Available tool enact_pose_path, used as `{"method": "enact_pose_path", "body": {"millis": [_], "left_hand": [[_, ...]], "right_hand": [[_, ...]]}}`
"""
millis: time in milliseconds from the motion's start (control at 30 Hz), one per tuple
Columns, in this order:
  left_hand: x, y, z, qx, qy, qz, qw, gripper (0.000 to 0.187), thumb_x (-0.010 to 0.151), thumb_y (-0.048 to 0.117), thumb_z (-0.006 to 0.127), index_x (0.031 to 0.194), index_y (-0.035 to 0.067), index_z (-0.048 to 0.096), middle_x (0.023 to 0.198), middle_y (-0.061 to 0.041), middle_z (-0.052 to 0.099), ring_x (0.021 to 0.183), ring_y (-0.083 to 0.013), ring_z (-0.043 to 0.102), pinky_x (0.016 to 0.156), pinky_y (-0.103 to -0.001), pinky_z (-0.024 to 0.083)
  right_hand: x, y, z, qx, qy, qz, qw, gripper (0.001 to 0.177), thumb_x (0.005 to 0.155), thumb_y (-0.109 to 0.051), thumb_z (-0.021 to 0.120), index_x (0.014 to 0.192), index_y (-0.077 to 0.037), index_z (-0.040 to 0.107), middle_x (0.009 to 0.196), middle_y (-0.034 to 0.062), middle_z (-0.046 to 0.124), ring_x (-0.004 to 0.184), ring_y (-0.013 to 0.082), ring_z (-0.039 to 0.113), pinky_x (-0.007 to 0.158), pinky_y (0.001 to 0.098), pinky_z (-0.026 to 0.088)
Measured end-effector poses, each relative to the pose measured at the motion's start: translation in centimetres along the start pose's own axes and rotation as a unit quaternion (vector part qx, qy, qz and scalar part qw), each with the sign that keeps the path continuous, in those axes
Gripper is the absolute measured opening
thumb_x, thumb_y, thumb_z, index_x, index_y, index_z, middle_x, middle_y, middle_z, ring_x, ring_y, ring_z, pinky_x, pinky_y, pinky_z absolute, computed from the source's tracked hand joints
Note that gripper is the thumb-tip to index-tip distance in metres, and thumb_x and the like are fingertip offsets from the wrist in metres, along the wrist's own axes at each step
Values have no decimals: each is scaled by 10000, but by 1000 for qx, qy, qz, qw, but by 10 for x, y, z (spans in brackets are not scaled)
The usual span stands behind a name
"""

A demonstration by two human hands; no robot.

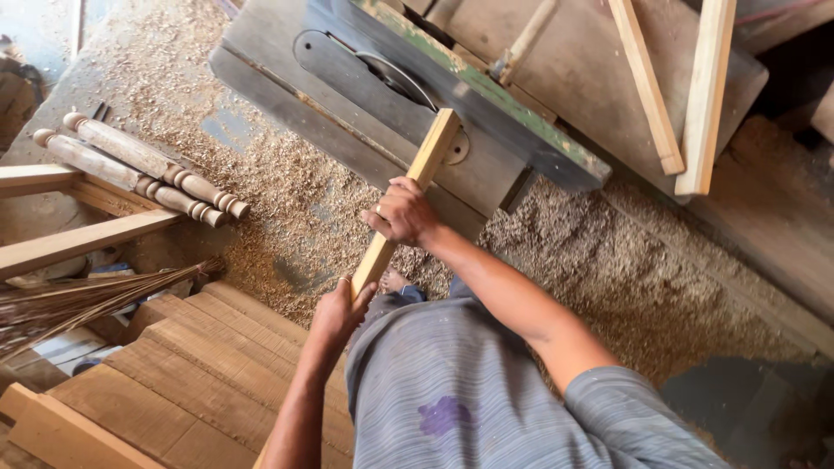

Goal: The person adjusts a table saw blade and fence, then cuts several wooden planks one at a time using the table saw. The person handles the planks and tools directly with their hands.

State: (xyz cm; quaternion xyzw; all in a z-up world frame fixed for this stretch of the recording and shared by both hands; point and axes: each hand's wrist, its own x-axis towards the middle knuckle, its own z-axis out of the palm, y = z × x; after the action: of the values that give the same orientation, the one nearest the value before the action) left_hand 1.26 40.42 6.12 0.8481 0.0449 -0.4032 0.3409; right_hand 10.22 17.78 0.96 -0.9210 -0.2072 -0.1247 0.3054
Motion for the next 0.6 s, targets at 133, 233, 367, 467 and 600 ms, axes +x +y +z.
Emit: {"method": "enact_pose_path", "body": {"millis": [133, 233, 367, 467, 600], "left_hand": [[11, 7, -23, -5, -30, -26, 999, 693, 957, 574, 556, 1295, -29, 599, 811, -183, 745, 694, -268, 769, 620, -408, 623], [20, 2, -31, 8, -35, -9, 999, 753, 955, 584, 536, 1372, -42, 497, 831, -187, 752, 712, -267, 769, 627, -417, 634], [31, -7, -33, 14, -27, 14, 999, 746, 938, 588, 537, 1346, -35, 500, 824, -189, 755, 709, -276, 770, 630, -424, 635], [34, -11, -36, 32, -39, 17, 999, 667, 954, 610, 538, 1153, -21, 623, 819, -171, 756, 714, -274, 773, 642, -421, 628], [37, -4, -39, 38, -28, 24, 999, 651, 961, 609, 554, 1123, -16, 637, 800, -177, 750, 718, -276, 762, 653, -425, 610]], "right_hand": [[17, 7, 12, 20, -53, 37, 998, 522, 1024, -347, 504, 599, -116, 701, 574, 53, 659, 585, 225, 598, 984, 457, 478], [22, 4, 17, 22, -7, 14, 1000, 496, 1046, -338, 488, 664, -124, 721, 609, 43, 666, 633, 218, 612, 968, 453, 459], [25, 4, 21, 11, 18, 9, 1000, 487, 1054, -332, 481, 697, -110, 728, 634, 41, 678, 644, 212, 613, 982, 446, 450], [22, 3, 21, -7, 25, 5, 1000, 479, 1053, -319, 479, 697, -109, 720, 667, 39, 691, 669, 211, 620, 976, 447, 441], [26, 8, 19, -25, 29, 4, 999, 468, 1039, -312, 489, 685, -106, 715, 672, 42, 687, 687, 215, 631, 969, 451, 443]]}}
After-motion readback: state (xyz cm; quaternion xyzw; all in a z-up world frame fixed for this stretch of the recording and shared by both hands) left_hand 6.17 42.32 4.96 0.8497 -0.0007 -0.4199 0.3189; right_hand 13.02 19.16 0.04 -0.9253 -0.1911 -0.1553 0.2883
